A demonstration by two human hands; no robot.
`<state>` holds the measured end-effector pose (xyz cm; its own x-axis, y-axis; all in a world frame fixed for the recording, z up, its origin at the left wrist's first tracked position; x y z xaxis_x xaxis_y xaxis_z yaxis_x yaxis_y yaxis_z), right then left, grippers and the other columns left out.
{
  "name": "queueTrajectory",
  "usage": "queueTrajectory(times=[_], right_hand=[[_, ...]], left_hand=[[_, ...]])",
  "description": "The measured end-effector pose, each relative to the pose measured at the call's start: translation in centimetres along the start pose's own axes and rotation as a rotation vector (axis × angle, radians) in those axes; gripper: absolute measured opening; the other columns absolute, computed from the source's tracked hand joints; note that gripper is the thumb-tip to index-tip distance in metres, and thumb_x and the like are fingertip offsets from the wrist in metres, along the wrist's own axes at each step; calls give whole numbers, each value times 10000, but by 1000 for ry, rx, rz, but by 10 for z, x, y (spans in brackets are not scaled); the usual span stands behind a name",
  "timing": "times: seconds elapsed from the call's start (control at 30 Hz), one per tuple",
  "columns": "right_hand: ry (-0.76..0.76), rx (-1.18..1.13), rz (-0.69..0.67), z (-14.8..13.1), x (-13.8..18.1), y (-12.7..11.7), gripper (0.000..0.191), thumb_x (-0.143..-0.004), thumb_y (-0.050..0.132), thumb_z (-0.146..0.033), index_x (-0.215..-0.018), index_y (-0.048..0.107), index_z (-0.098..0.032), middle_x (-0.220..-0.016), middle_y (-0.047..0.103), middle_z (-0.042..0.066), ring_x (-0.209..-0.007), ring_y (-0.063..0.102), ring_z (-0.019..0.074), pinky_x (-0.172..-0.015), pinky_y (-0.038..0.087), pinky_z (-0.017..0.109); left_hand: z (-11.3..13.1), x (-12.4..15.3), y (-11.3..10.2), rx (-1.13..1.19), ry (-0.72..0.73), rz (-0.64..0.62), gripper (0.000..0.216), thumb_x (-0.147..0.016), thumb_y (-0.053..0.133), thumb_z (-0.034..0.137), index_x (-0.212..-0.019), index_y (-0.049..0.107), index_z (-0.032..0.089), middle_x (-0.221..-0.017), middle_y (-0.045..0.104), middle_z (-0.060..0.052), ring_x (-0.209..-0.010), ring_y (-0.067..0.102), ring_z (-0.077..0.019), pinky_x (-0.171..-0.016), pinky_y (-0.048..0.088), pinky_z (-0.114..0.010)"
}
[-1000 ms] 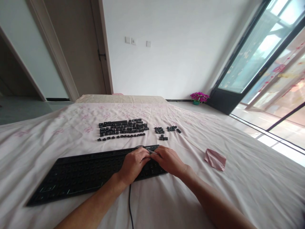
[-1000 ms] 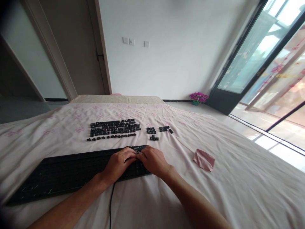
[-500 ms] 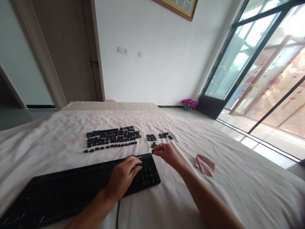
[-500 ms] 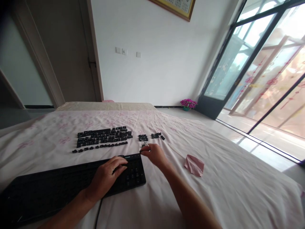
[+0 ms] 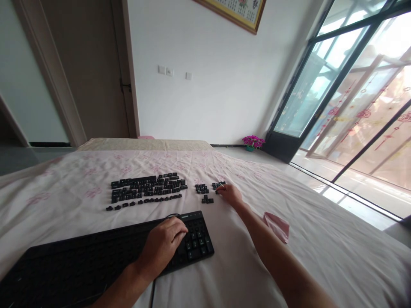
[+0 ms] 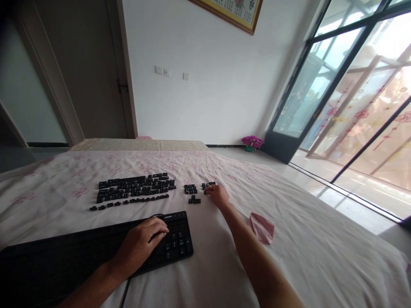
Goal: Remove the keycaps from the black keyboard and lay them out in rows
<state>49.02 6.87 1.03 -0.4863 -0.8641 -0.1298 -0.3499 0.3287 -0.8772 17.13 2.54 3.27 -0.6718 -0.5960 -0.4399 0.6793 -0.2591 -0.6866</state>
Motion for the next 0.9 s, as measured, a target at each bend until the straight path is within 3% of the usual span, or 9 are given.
queueTrajectory(times=[0.27, 0.37, 0.47, 0.53, 0.6, 0.67, 0.8, 0.9], right_hand=[[-18, -1, 54, -3, 2, -5, 270, -779, 624, -378, -984, 724, -232, -891, 701, 31, -866, 618, 209, -709, 422, 275], [-29, -26, 78, -12, 10, -16, 363, -874, 492, -445, -966, 713, -173, -869, 694, 66, -827, 619, 209, -717, 433, 290], [-140, -137, 21, -42, 29, -26, 571, -977, 214, -464, -974, 689, -146, -892, 687, 72, -772, 619, 169, -725, 456, 276], [-371, -288, -67, -82, 52, -33, 611, -991, 154, -458, -971, 682, -152, -958, 676, 74, -851, 612, 166, -794, 456, 280], [-525, -324, -103, -115, 80, -41, 569, -990, 207, -460, -913, 694, -176, -951, 666, 62, -912, 592, 171, -877, 430, 302], [-566, -379, -190, -136, 103, -38, 515, -985, 256, -442, -884, 685, -176, -852, 652, 46, -798, 592, 147, -787, 463, 278], [-424, -618, -328, -145, 129, -21, 278, -904, 468, -383, -904, 629, -156, -751, 629, 17, -558, 540, 95, -490, 440, 201], [-345, -694, -436, -144, 138, -5, 190, -814, 591, -323, -882, 636, -151, -716, 628, 11, -595, 579, 110, -486, 461, 195]], left_hand=[[0, -1, 2, -3, -7, -16, 157, -831, 550, 99, -834, 646, 222, -887, 645, -6, -841, 608, -153, -784, 479, -269], [-1, -1, 2, 0, -9, -19, 149, -833, 553, 102, -835, 645, 219, -892, 645, -5, -845, 606, -149, -788, 475, -266], [-2, -1, 1, -6, -19, -15, 144, -845, 547, 121, -857, 651, 220, -902, 647, -7, -857, 606, -152, -800, 472, -269], [-1, 0, -1, -13, -30, -12, 148, -858, 538, 142, -891, 657, 224, -909, 652, -10, -877, 607, -161, -818, 470, -280], [-1, 0, -2, -5, -41, -17, 164, -863, 526, 145, -911, 660, 226, -919, 658, -12, -897, 609, -168, -834, 468, -290], [0, 1, -3, 19, -53, -16, 181, -859, 517, 135, -912, 662, 229, -923, 665, -10, -903, 612, -168, -842, 468, -294], [-3, 1, -5, 48, -77, 3, 183, -838, 523, 131, -888, 663, 238, -909, 670, -4, -885, 616, -168, -833, 472, -293], [-3, 1, -6, 57, -78, 5, 166, -829, 536, 140, -869, 664, 236, -896, 670, -5, -878, 616, -169, -826, 470, -290]])
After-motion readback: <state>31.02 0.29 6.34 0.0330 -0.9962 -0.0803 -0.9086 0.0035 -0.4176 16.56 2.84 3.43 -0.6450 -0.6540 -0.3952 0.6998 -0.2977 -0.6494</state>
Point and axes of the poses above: each hand's wrist, its own x-axis away from the middle knuckle, its own y-axis out of the palm, z = x × y, the point moved 9 cm from there along -x, towards the middle knuckle
